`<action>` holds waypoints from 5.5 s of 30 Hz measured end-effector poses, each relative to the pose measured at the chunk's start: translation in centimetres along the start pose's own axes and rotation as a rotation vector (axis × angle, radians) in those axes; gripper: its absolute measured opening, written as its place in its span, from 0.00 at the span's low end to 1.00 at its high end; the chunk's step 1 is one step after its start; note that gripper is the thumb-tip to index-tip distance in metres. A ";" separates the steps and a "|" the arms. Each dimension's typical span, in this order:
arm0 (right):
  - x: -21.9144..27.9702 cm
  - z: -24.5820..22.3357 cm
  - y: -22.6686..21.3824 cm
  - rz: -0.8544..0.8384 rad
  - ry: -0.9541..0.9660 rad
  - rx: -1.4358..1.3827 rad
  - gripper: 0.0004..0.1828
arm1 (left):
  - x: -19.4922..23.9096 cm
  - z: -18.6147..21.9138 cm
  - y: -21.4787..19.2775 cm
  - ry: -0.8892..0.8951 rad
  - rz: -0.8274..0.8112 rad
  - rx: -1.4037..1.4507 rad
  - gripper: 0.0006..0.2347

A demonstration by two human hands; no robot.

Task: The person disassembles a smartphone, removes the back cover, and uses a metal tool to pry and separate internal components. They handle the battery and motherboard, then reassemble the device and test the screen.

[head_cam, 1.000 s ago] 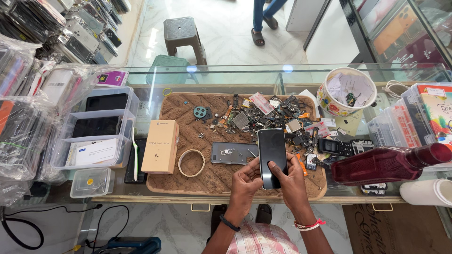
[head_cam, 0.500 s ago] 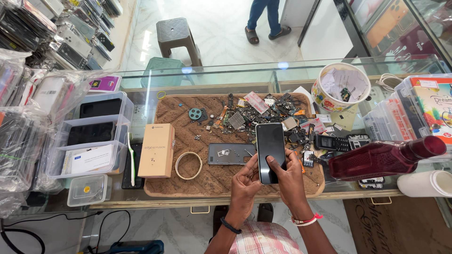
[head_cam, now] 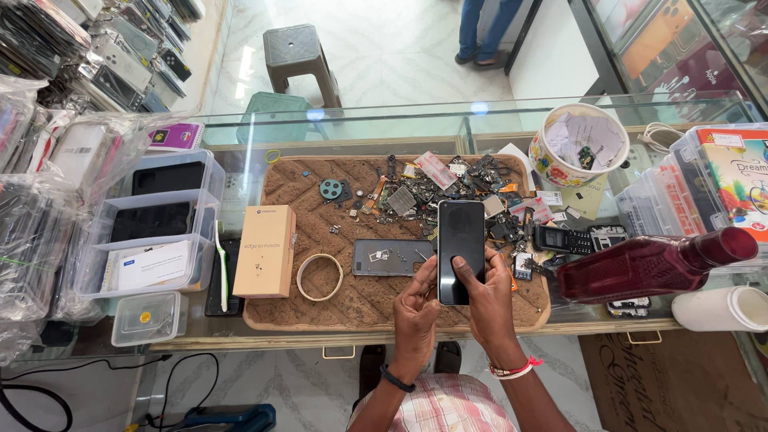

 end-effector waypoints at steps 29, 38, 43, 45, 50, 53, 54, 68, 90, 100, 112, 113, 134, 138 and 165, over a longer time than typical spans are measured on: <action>0.7 -0.7 1.0 0.083 -0.081 -0.111 0.16 | 0.1 1.1 0.5 0.160 0.008 0.031 0.30; 0.1 -0.5 1.6 0.054 -0.049 -0.140 0.18 | 0.0 2.6 0.8 0.154 0.016 -0.058 0.34; 0.2 -1.2 1.6 -0.055 0.037 -0.035 0.21 | 0.0 6.9 0.4 0.174 -0.047 -0.232 0.26; 0.2 -1.7 1.5 -0.155 0.049 0.019 0.22 | -0.9 8.3 -0.5 0.139 -0.023 -0.307 0.20; 0.5 -1.5 0.9 -0.394 0.160 0.076 0.21 | -2.8 11.2 -0.5 0.062 -0.080 -0.474 0.14; 0.9 -1.2 1.0 -0.479 0.176 0.174 0.22 | -3.5 11.6 1.0 -0.005 -0.187 -0.423 0.14; 1.1 -1.3 0.9 -0.500 0.176 0.219 0.22 | -3.6 11.4 1.5 -0.036 -0.219 -0.394 0.14; 1.6 -3.8 0.6 -0.512 0.084 0.551 0.33 | -2.4 10.4 1.0 -0.133 -0.188 -0.366 0.15; 9.0 -3.2 10.4 -0.369 -0.725 1.405 0.25 | -0.2 3.1 -2.0 -0.003 0.061 0.373 0.27; 9.7 -3.9 10.4 -0.623 -0.516 1.243 0.30 | 0.2 3.2 -2.4 -0.006 -0.044 0.656 0.27; 7.0 5.8 1.2 -0.265 0.447 0.325 0.16 | 2.1 3.5 -1.6 0.019 0.092 0.366 0.29; 6.9 6.4 0.9 -0.268 0.452 0.279 0.15 | 2.3 3.2 -2.3 -0.020 0.129 0.325 0.29; 6.8 10.2 0.9 -0.251 0.346 0.215 0.13 | 4.3 3.5 -3.4 -0.300 0.195 -0.542 0.25; 6.5 10.3 0.6 -0.218 0.335 0.255 0.13 | 4.5 3.6 -3.8 -0.273 0.190 -0.611 0.27; 4.6 7.7 2.2 -0.384 0.196 0.732 0.08 | 1.8 5.8 -2.4 -0.426 0.016 -0.951 0.30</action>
Point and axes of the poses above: each hand's wrist, its own x-axis away from the middle knuckle, its own y-axis out of the palm, z = x × y, the point moved 10 cm from there along -x, towards the middle knuckle, and after that the axes turned 8 degrees about -z, right-handed, at the moved point
